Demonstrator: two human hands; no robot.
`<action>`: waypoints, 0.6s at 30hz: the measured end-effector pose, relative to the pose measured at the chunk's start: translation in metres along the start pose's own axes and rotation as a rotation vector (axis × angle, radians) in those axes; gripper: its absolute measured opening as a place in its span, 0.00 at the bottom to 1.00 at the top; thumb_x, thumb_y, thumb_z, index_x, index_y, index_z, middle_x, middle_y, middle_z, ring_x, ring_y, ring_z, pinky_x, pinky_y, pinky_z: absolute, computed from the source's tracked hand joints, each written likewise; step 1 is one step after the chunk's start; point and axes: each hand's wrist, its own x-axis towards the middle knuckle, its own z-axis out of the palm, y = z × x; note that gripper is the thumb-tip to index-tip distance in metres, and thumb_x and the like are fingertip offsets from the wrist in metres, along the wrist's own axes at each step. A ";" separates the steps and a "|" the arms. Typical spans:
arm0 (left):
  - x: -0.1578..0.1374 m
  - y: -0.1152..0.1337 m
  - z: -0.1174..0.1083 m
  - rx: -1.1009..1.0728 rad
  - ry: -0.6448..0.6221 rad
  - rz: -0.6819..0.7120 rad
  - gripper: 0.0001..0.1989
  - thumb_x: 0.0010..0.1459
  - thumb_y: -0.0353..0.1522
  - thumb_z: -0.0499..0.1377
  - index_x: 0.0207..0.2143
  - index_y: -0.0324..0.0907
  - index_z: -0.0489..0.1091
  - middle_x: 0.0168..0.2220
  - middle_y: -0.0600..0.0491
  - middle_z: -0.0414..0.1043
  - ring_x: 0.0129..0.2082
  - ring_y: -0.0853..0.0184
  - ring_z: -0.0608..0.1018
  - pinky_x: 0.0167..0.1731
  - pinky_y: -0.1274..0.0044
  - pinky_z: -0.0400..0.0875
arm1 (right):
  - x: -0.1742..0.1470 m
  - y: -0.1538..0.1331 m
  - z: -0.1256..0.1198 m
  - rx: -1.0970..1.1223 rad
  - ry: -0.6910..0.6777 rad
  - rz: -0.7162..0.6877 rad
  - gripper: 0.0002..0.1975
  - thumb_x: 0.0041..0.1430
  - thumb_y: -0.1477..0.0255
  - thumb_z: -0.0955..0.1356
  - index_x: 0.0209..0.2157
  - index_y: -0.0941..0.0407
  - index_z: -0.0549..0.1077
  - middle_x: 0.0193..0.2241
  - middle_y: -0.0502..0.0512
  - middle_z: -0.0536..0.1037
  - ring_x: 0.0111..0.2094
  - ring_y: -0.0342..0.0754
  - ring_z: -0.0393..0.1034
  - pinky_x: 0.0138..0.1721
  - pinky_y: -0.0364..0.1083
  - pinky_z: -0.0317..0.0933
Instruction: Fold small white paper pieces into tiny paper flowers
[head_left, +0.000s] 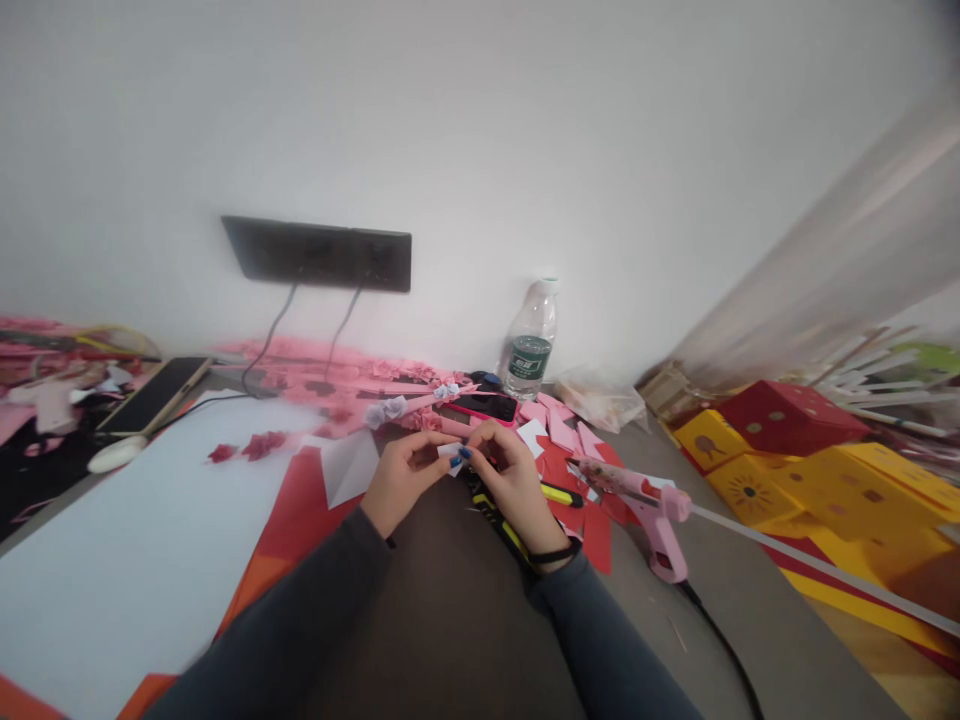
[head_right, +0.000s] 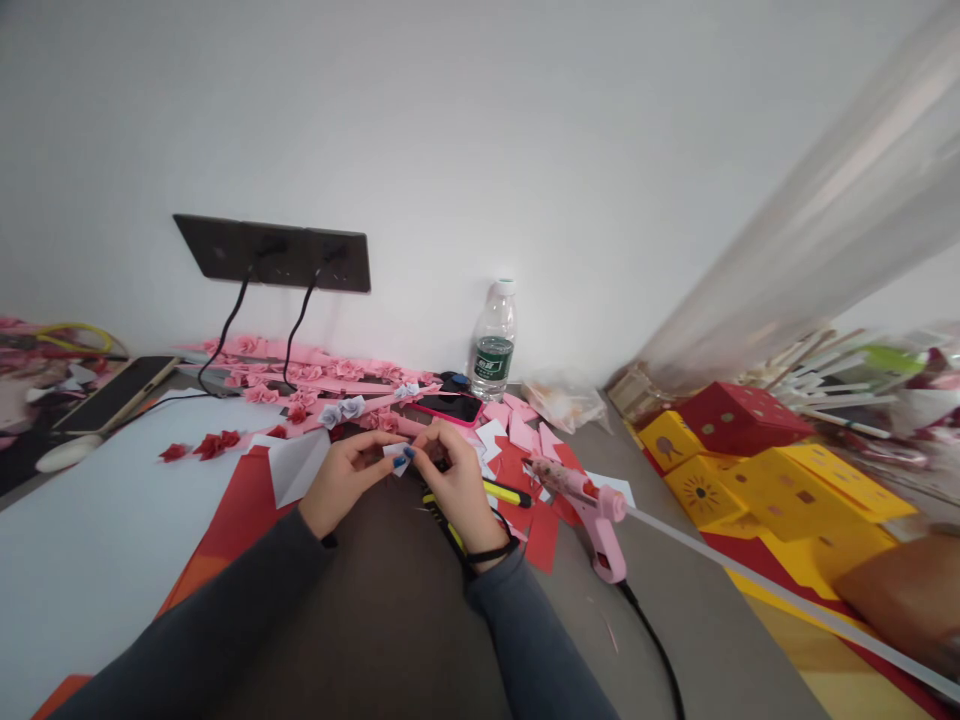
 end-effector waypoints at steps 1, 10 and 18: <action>0.000 0.000 0.000 0.009 0.004 0.002 0.13 0.49 0.33 0.65 0.38 0.38 0.79 0.37 0.47 0.82 0.34 0.62 0.81 0.36 0.74 0.76 | 0.000 0.000 0.000 0.004 -0.003 0.011 0.08 0.62 0.67 0.67 0.30 0.55 0.69 0.26 0.49 0.68 0.26 0.44 0.61 0.27 0.43 0.56; 0.000 -0.003 -0.001 0.030 0.029 0.034 0.10 0.52 0.34 0.64 0.35 0.39 0.80 0.35 0.48 0.82 0.34 0.63 0.81 0.37 0.75 0.76 | -0.001 0.003 0.003 0.096 -0.002 0.058 0.08 0.61 0.64 0.69 0.33 0.54 0.70 0.28 0.50 0.71 0.27 0.44 0.65 0.28 0.43 0.60; 0.000 -0.001 0.000 0.002 0.062 0.040 0.08 0.52 0.33 0.64 0.33 0.39 0.79 0.33 0.50 0.80 0.32 0.65 0.79 0.32 0.77 0.75 | 0.001 0.001 0.003 0.107 -0.030 0.123 0.13 0.60 0.59 0.69 0.31 0.54 0.70 0.26 0.50 0.71 0.26 0.45 0.66 0.28 0.44 0.62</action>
